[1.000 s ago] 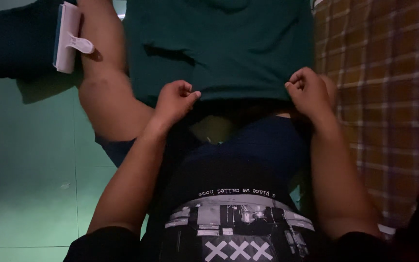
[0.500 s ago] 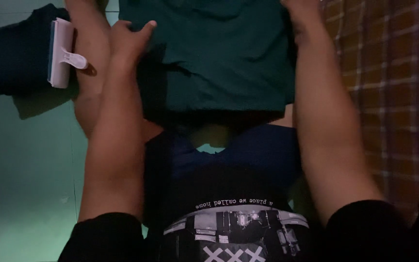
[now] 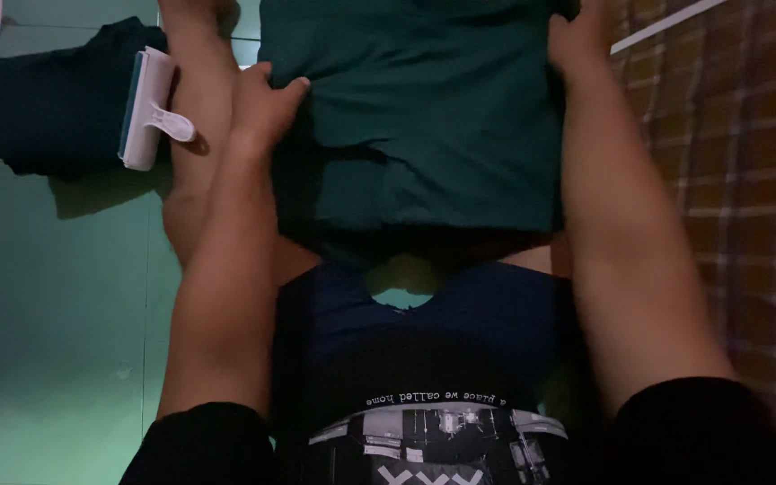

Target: Using a lint roller to remove lint and debris from green fabric garments

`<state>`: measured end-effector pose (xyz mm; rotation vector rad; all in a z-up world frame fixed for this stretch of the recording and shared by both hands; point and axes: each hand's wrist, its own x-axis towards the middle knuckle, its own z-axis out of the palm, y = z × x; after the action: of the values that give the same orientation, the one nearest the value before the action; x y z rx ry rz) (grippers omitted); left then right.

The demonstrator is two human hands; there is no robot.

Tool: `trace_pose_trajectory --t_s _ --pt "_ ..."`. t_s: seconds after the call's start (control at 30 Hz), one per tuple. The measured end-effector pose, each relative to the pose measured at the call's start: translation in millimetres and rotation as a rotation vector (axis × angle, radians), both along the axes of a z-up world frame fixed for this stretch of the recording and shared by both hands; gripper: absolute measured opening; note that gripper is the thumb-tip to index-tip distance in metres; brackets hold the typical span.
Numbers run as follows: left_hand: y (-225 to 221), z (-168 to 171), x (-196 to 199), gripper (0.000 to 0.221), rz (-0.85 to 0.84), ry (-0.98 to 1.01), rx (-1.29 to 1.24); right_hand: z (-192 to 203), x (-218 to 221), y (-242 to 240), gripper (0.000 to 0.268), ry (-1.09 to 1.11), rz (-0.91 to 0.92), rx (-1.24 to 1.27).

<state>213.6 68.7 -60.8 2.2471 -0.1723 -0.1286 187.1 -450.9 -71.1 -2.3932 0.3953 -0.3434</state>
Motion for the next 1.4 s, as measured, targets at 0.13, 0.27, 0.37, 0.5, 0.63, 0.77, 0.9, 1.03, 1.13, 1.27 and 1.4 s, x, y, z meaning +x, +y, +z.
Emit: trace_pose_trajectory --t_s 0.13,0.27,0.37,0.5,0.63,0.77,0.9,1.03,1.13,1.27,1.4 --pt "-6 2 24 0.066 0.094 0.116 0.004 58 -19 67 0.047 0.075 -0.195 0.019" --pt "-28 39 23 0.049 0.071 -0.160 0.143 70 -9 128 0.024 -0.032 0.050 -0.443" --pt "-48 46 32 0.033 -0.167 -0.465 0.284 79 -5 175 0.033 0.032 0.469 -0.407" --pt "-55 -6 54 0.013 -0.230 -0.676 0.501 44 5 201 0.059 0.217 0.560 -0.409" --pt "-52 -30 75 0.011 -0.183 -0.707 0.568 46 -2 213 0.057 0.193 0.490 -0.429" --pt "-48 -13 76 0.016 -0.308 -0.627 0.564 48 -4 212 0.057 0.147 0.472 -0.424" --pt "-42 -3 82 0.029 -0.500 -0.526 0.533 35 -1 206 0.059 0.141 0.496 -0.455" --pt "-25 -1 91 0.013 -0.427 -0.628 0.701 43 -7 209 0.059 0.162 0.490 -0.463" --pt "-8 5 79 0.019 -0.197 -0.806 0.791 40 -15 211 0.054 0.038 0.370 -0.529" --pt "2 69 12 0.031 -0.189 -0.492 0.511 37 -36 206 0.053 -0.121 0.282 -0.525" --pt "18 90 -45 0.068 -0.729 -0.395 0.382 87 -100 217 0.065 0.193 0.403 -0.225"
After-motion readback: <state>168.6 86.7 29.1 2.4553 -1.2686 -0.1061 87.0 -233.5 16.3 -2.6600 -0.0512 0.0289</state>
